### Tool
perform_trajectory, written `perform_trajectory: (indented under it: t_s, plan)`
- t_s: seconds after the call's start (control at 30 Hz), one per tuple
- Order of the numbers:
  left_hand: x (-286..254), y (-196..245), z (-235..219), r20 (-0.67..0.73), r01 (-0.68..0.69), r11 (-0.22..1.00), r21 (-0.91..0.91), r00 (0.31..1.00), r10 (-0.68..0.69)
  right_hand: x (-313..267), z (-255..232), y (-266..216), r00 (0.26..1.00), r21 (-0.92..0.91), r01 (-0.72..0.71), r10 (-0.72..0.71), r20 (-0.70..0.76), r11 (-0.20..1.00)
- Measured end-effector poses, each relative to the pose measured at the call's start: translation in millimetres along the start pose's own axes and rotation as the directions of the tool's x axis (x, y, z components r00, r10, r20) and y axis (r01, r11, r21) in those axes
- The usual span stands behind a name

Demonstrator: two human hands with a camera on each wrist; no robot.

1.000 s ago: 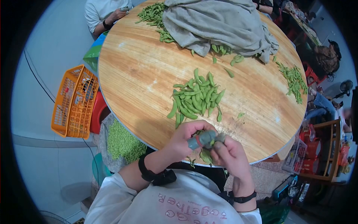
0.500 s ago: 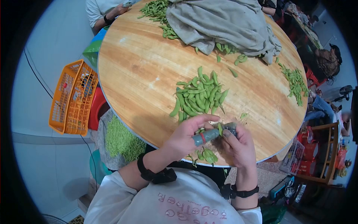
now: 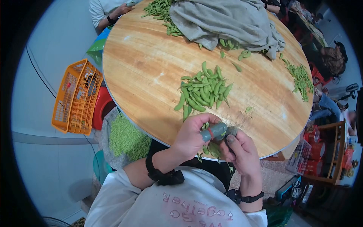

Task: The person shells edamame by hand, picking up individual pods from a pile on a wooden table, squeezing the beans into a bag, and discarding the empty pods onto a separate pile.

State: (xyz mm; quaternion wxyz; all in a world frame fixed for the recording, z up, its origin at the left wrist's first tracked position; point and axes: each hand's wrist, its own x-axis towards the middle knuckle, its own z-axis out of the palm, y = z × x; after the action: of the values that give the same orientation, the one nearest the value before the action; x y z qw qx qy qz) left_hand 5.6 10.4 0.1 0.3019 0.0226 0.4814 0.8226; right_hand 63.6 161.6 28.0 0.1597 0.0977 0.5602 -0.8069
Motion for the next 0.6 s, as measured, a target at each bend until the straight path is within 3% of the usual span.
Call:
perform_trajectory:
  t_s: [0.07, 0.13, 0.2, 0.23, 0.3, 0.33, 0.37, 0.4, 0.43, 0.47, 0.5, 0.53, 0.57, 0.6]
  plan:
    - [-0.8, 0.2, 1.1, 0.046, -0.029, 0.999, 0.019, 0.999, 0.029, -0.9, 1.3, -1.6, 0.999, -0.012, -0.014, 0.014, -0.036, 1.000]
    - [-0.5, 3.2, -0.5, 0.094, -0.062, 0.997, 0.037, 0.994, 0.058, -3.4, 2.6, -6.5, 0.993, 0.218, -0.121, 0.117, 0.034, 0.968]
    - [-1.3, 7.1, -6.2, 0.260, -0.011, 1.000, 0.018, 0.966, 0.006, -4.5, -2.4, -4.2, 0.984, 0.300, -0.169, 0.146, 0.099, 0.939]
    - [0.0, 7.1, -9.3, 0.258, -0.008, 1.000, 0.017, 0.966, 0.003, -4.9, -4.1, -2.3, 0.972, 0.377, -0.218, 0.166, 0.165, 0.900]
    - [3.2, 5.1, -14.9, 0.351, 0.164, 0.978, -0.129, 0.930, -0.109, -4.2, -4.7, 0.0, 0.974, 0.381, -0.209, 0.156, 0.165, 0.900]
    - [3.0, 5.0, -12.7, 0.350, 0.164, 0.978, -0.131, 0.930, -0.110, -3.2, -4.9, 0.8, 0.976, 0.385, -0.197, 0.142, 0.166, 0.902]
    - [3.5, 5.1, -7.9, 0.281, -0.006, 0.999, 0.033, 0.960, -0.003, -1.8, -3.0, 2.8, 0.976, 0.385, -0.198, 0.143, 0.166, 0.901]
    - [4.0, 4.7, -4.4, 0.230, -0.165, 0.965, 0.205, 0.966, 0.116, 0.1, 0.5, 5.7, 1.000, 0.076, -0.002, 0.002, -0.005, 0.997]
    - [5.4, 2.4, -4.2, 0.230, -0.165, 0.965, 0.204, 0.966, 0.116, 1.8, 2.1, 8.1, 0.975, -0.268, 0.150, -0.187, -0.119, 0.952]
    - [7.2, -1.3, -5.5, 0.205, -0.229, 0.920, 0.317, 0.964, 0.169, 3.8, 0.2, 11.6, 0.975, -0.270, 0.150, -0.187, -0.118, 0.951]
    - [7.4, -2.1, -5.8, 0.184, -0.284, 0.859, 0.426, 0.957, 0.225, 6.0, -2.4, 16.2, 0.938, -0.502, 0.246, -0.334, -0.091, 0.829]
    - [6.2, -0.9, -6.1, 0.183, -0.284, 0.859, 0.425, 0.957, 0.226, 7.4, -3.6, 18.1, 0.885, -0.699, 0.315, -0.465, -0.028, 0.642]
    - [4.1, 2.2, -5.5, 0.172, -0.253, 0.827, 0.502, 0.966, 0.192, 7.9, -4.0, 17.3, 0.885, -0.700, 0.315, -0.464, -0.027, 0.641]
    - [2.1, 5.8, -4.4, 0.158, -0.224, 0.789, 0.573, 0.974, 0.161, 9.0, -4.1, 15.1, 0.928, -0.540, 0.279, -0.367, -0.059, 0.794]
